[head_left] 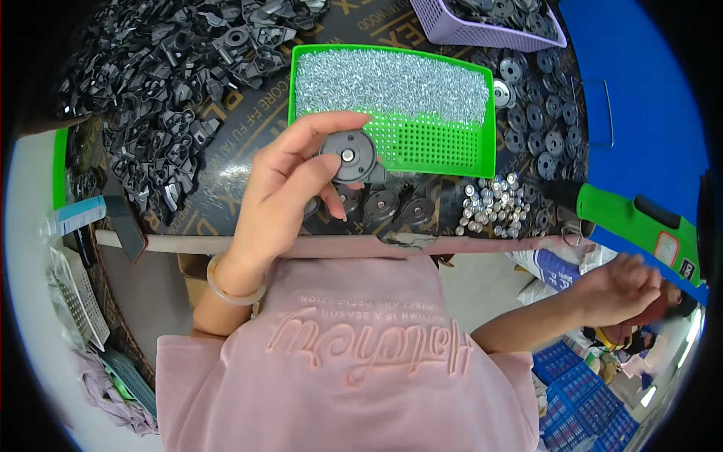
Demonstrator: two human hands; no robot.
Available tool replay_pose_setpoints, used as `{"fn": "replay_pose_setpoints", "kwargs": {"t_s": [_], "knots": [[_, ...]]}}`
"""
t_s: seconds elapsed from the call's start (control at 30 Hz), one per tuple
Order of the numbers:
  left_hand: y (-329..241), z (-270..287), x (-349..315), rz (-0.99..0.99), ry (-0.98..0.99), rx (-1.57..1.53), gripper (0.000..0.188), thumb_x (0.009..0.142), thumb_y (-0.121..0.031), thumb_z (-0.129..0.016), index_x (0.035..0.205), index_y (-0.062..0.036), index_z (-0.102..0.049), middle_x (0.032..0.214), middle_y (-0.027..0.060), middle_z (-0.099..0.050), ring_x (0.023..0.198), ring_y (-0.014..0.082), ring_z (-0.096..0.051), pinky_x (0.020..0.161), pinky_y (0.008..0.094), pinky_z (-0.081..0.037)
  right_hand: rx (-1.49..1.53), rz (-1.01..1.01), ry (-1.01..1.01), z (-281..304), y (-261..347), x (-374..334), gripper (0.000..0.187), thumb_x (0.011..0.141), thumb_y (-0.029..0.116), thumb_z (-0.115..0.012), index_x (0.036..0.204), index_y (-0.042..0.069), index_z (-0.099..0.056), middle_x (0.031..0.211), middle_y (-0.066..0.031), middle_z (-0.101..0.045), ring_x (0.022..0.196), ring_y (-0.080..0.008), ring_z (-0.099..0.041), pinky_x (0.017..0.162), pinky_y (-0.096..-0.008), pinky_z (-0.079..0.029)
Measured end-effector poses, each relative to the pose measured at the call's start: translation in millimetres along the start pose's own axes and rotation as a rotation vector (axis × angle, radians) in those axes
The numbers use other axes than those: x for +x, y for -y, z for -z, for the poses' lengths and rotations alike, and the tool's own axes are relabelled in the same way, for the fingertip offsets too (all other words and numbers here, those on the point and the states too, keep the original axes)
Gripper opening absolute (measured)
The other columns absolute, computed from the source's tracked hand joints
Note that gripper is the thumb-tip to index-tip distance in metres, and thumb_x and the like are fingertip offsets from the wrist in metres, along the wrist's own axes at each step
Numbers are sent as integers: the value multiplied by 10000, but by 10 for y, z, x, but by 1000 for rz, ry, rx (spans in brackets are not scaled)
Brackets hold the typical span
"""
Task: Assembling small mechanical components by hand and with an electric screwdriver at a factory workbench.
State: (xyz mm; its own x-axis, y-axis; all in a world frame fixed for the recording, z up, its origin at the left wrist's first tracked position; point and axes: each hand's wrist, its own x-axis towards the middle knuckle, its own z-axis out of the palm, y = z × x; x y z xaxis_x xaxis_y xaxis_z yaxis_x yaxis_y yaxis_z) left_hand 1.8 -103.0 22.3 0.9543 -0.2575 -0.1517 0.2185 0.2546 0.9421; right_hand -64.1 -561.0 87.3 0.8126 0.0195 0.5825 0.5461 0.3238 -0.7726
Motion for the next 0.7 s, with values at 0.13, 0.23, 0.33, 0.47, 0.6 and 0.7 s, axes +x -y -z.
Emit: {"fn": "replay_pose_setpoints", "kwargs": {"t_s": [0.13, 0.23, 0.33, 0.47, 0.6, 0.7], "knots": [[-17, -74, -15, -7, 20, -31, 473, 958, -128, -545, 1399, 30, -479, 1158, 194, -655, 886, 155, -659, 577, 210, -550, -529, 88, -336, -626, -579, 477, 857, 883, 519, -671, 1453, -33, -346, 1436, -277, -473, 1380, -421, -417, 1173, -535, -281], [-10, -76, -51, -8, -6, 36, 602, 858, -23, -694, 1414, 19, -467, 1171, 177, -655, 936, 148, -661, 609, 200, -552, -595, -70, -122, -817, -776, 651, 1082, 827, 595, -710, 1519, -47, -180, 1402, -335, -469, 1377, -472, -403, 1164, -557, -284], [-34, -125, -102, -7, 6, 34, 570, 861, 1, -690, 1392, 20, -482, 1174, 172, -654, 972, 154, -663, 630, 196, -557, -638, -140, -27, -696, -736, 625, 1011, 881, 562, -672, 1510, -69, -194, 1293, -230, -587, 1255, -419, -527, 1124, -535, -347], [-16, -131, -152, 24, 13, 41, 565, 858, 28, -684, 1383, 39, -474, 1197, 171, -639, 1046, 171, -648, 684, 208, -569, -315, 27, 219, -606, -905, 733, 869, 885, 544, -687, 1490, 18, -352, 1098, -123, -654, 1018, -308, -587, 905, -461, -433], [19, -55, -192, -78, -76, 99, 573, 856, 37, -683, 1385, 49, -464, 1215, 176, -633, 1088, 186, -638, 814, 258, -562, -72, -73, 142, -870, -854, 817, 766, 779, 515, -818, 1367, 128, -516, 956, 5, -629, 944, -175, -528, 865, -354, -356], [49, 94, -170, -180, -135, 85, 545, 863, 74, -689, 1371, 40, -493, 1309, 117, -588, 1158, 161, -593, 923, 271, -514, 223, -226, 224, -1074, -830, 942, 694, 744, 521, -849, 1237, 134, -552, 785, 82, -533, 742, -84, -475, 771, -302, -310]]}}
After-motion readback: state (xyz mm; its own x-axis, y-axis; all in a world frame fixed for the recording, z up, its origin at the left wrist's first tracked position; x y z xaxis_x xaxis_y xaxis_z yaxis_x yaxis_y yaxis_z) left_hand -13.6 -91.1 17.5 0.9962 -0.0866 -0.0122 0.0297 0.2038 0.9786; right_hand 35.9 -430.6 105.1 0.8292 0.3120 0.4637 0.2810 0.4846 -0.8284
